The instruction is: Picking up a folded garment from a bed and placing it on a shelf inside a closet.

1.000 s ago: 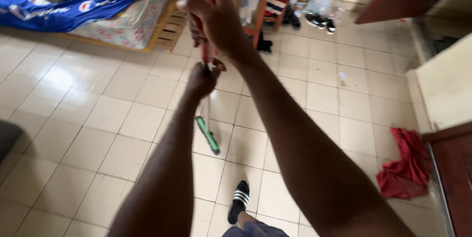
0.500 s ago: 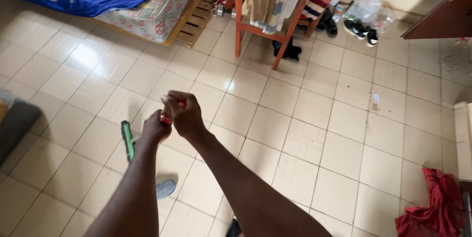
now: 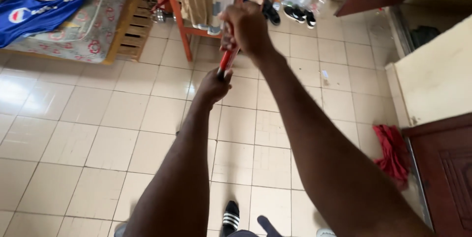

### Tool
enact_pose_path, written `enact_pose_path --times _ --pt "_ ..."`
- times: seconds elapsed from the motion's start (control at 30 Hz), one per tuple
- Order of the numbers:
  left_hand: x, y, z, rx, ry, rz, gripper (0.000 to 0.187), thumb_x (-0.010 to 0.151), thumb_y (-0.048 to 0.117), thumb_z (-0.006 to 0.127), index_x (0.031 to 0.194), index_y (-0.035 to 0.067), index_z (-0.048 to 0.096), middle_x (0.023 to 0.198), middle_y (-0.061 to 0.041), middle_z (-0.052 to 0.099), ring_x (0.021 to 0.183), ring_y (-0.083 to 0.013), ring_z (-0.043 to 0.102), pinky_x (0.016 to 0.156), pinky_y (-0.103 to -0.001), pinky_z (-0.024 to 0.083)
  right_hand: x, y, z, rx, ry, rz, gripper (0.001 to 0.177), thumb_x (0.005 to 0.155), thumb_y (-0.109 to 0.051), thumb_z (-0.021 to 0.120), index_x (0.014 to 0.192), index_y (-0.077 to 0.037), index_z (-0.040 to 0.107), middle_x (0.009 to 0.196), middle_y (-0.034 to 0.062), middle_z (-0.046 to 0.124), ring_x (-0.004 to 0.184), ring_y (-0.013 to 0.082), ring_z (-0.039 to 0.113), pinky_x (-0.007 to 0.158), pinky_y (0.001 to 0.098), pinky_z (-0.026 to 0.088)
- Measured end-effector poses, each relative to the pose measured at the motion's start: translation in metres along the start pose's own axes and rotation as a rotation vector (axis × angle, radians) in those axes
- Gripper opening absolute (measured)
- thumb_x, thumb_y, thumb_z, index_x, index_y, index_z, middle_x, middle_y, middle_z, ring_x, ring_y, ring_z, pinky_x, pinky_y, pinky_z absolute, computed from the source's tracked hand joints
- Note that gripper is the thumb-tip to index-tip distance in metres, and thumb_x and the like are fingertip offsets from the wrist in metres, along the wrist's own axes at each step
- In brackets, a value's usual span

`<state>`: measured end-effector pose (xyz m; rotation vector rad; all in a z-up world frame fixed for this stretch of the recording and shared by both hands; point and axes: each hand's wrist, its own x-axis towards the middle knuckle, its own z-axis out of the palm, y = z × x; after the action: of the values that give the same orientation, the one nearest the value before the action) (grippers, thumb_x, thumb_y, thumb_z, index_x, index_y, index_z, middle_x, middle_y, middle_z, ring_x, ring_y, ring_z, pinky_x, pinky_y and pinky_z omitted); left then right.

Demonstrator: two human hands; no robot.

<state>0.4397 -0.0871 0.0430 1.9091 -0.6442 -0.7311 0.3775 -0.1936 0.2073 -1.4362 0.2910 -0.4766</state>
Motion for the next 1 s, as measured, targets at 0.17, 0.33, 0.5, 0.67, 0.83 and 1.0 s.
enact_pose_path --times 0.17,0.33,0.5,0.67,0.83,1.0 --pt "0.008 0.018 0.001 0.028 -0.013 0.092 0.038 0.101 0.041 0.056 0.111 0.005 0.065 0.078 -0.013 0.071 0.073 -0.0278 0.076 0.071 -0.042 0.058 -0.006 -0.031 -0.005 -0.088 -0.073 -0.123 0.035 0.09 -0.017 0.058 0.06 -0.011 0.043 0.05 0.0012 0.04 0.041 0.0142 0.042 0.048 0.0357 0.045" --pt "-0.018 -0.016 -0.037 0.204 0.071 0.207 0.043 0.103 0.04 0.056 0.087 0.003 0.07 0.077 -0.013 0.073 0.075 -0.0316 0.073 0.073 -0.045 0.056 -0.023 -0.033 0.043 -0.049 -0.119 -0.173 0.034 0.089 -0.017 0.058 0.059 -0.011 0.044 0.048 0.0014 0.039 0.041 0.0157 0.044 0.052 0.0379 0.054" --pt "-0.049 -0.067 -0.083 0.241 0.129 0.138 0.042 0.101 0.04 0.057 0.082 0.006 0.071 0.077 -0.013 0.074 0.075 -0.0314 0.073 0.074 -0.045 0.056 -0.025 0.023 0.092 0.016 -0.104 -0.056 0.037 0.089 -0.019 0.055 0.054 -0.015 0.042 0.046 0.001 0.04 0.035 0.0152 0.041 0.04 0.0379 0.043" --pt "-0.057 -0.063 -0.07 0.248 0.127 0.115 0.037 0.1 0.036 0.058 0.081 0.007 0.073 0.076 -0.014 0.073 0.074 -0.0311 0.072 0.073 -0.045 0.056 -0.035 0.02 0.087 0.103 -0.075 0.014 0.035 0.089 -0.014 0.057 0.057 -0.012 0.043 0.046 0.002 0.039 0.036 0.0154 0.041 0.044 0.0368 0.046" --pt "-0.029 -0.034 0.013 0.116 0.156 0.28 0.034 0.098 0.033 0.058 0.079 0.008 0.073 0.074 -0.015 0.073 0.072 -0.0311 0.072 0.07 -0.044 0.057 -0.041 -0.018 0.028 0.065 -0.047 -0.005 0.033 0.089 -0.011 0.059 0.062 -0.009 0.04 0.051 0.0019 0.036 0.039 0.0145 0.036 0.044 0.0368 0.041" --pt "-0.028 0.008 0.067 -0.01 0.089 0.324 0.047 0.104 0.038 0.053 0.075 0.006 0.072 0.071 -0.016 0.071 0.071 -0.032 0.07 0.07 -0.044 0.054 -0.065 -0.053 -0.007 -0.077 -0.01 -0.032 0.031 0.087 -0.01 0.057 0.06 -0.009 0.043 0.05 0.0014 0.043 0.037 0.0137 0.04 0.04 0.0338 0.041"
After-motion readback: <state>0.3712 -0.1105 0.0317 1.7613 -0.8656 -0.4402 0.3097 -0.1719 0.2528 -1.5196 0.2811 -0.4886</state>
